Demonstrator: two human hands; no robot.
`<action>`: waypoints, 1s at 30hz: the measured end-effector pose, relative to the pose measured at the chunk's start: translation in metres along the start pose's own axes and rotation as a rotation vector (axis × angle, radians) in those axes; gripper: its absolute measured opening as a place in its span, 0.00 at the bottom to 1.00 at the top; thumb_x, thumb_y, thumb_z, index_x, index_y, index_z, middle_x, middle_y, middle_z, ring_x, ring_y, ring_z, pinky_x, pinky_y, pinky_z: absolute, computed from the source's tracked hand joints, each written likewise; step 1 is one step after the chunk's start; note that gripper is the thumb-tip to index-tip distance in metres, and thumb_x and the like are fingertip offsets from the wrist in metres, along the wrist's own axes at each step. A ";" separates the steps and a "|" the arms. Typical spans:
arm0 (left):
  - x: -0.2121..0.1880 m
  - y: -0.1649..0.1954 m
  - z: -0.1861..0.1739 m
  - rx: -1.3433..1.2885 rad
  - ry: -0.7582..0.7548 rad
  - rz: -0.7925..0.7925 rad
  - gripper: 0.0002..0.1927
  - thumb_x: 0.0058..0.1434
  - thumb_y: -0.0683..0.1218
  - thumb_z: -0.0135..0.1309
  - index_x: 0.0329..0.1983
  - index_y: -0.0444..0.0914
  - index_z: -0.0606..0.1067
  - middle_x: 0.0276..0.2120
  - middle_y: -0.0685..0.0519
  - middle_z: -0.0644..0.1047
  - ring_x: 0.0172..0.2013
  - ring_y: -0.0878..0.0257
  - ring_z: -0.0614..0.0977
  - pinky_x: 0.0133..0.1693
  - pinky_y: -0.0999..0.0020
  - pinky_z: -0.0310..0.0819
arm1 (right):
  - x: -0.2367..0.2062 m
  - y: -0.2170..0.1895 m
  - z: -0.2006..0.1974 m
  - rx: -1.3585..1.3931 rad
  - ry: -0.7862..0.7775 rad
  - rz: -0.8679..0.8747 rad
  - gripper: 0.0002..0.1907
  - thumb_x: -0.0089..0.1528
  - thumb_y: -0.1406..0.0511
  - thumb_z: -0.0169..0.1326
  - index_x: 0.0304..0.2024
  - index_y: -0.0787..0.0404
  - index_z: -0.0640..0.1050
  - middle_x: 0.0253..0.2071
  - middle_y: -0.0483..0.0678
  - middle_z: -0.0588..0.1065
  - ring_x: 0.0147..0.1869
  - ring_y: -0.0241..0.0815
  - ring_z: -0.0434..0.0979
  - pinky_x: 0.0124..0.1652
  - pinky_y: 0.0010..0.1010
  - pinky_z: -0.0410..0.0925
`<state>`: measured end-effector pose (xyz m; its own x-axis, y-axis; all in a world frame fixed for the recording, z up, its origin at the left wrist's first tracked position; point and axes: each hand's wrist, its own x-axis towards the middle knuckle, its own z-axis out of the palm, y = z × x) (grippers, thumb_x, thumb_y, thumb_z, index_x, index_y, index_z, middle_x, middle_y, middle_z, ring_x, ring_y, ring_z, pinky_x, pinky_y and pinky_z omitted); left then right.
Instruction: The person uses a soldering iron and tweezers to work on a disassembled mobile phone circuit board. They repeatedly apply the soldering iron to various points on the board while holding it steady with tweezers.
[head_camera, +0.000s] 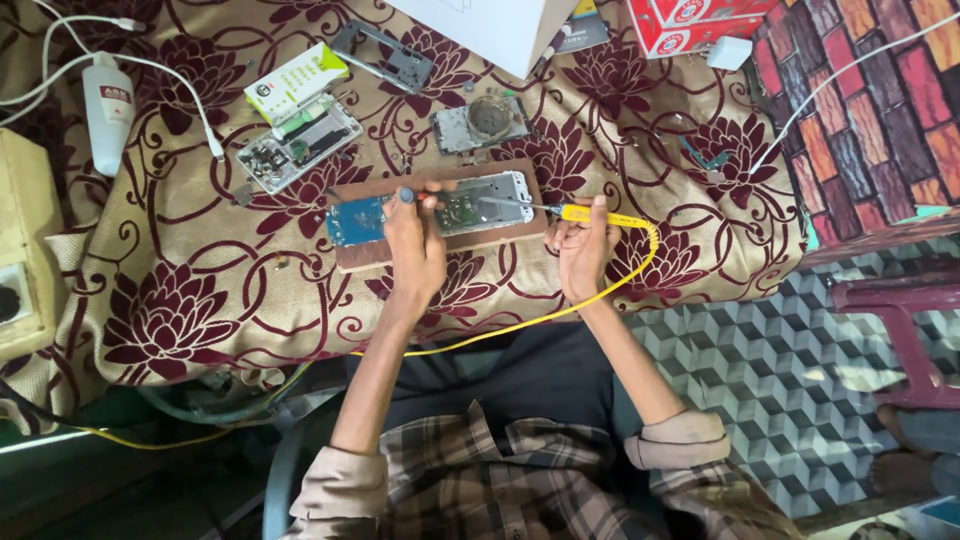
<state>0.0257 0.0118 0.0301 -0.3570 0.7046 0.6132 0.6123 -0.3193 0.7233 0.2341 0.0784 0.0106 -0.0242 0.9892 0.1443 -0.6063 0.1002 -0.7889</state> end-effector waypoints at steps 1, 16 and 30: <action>0.000 0.000 0.000 -0.066 -0.011 -0.020 0.08 0.72 0.35 0.40 0.48 0.33 0.71 0.40 0.47 0.82 0.37 0.55 0.77 0.47 0.60 0.67 | 0.000 0.000 0.000 0.004 -0.010 0.001 0.22 0.73 0.52 0.47 0.45 0.66 0.72 0.26 0.48 0.69 0.26 0.39 0.69 0.31 0.35 0.69; -0.008 0.001 -0.008 -0.105 0.195 -0.056 0.10 0.79 0.42 0.36 0.50 0.31 0.67 0.40 0.45 0.81 0.35 0.58 0.80 0.39 0.66 0.75 | -0.002 -0.003 0.005 -0.025 -0.036 0.009 0.24 0.73 0.49 0.46 0.45 0.66 0.71 0.25 0.48 0.68 0.25 0.39 0.69 0.31 0.35 0.69; -0.006 0.001 -0.010 -0.292 0.203 -0.148 0.15 0.81 0.50 0.35 0.49 0.33 0.66 0.37 0.49 0.82 0.32 0.63 0.78 0.37 0.68 0.71 | -0.004 -0.004 0.006 -0.059 -0.127 0.006 0.23 0.73 0.52 0.47 0.49 0.67 0.72 0.29 0.49 0.72 0.27 0.38 0.71 0.35 0.35 0.73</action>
<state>0.0220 0.0009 0.0303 -0.5769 0.6264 0.5242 0.3268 -0.4111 0.8510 0.2321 0.0738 0.0165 -0.1303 0.9688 0.2108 -0.5578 0.1041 -0.8234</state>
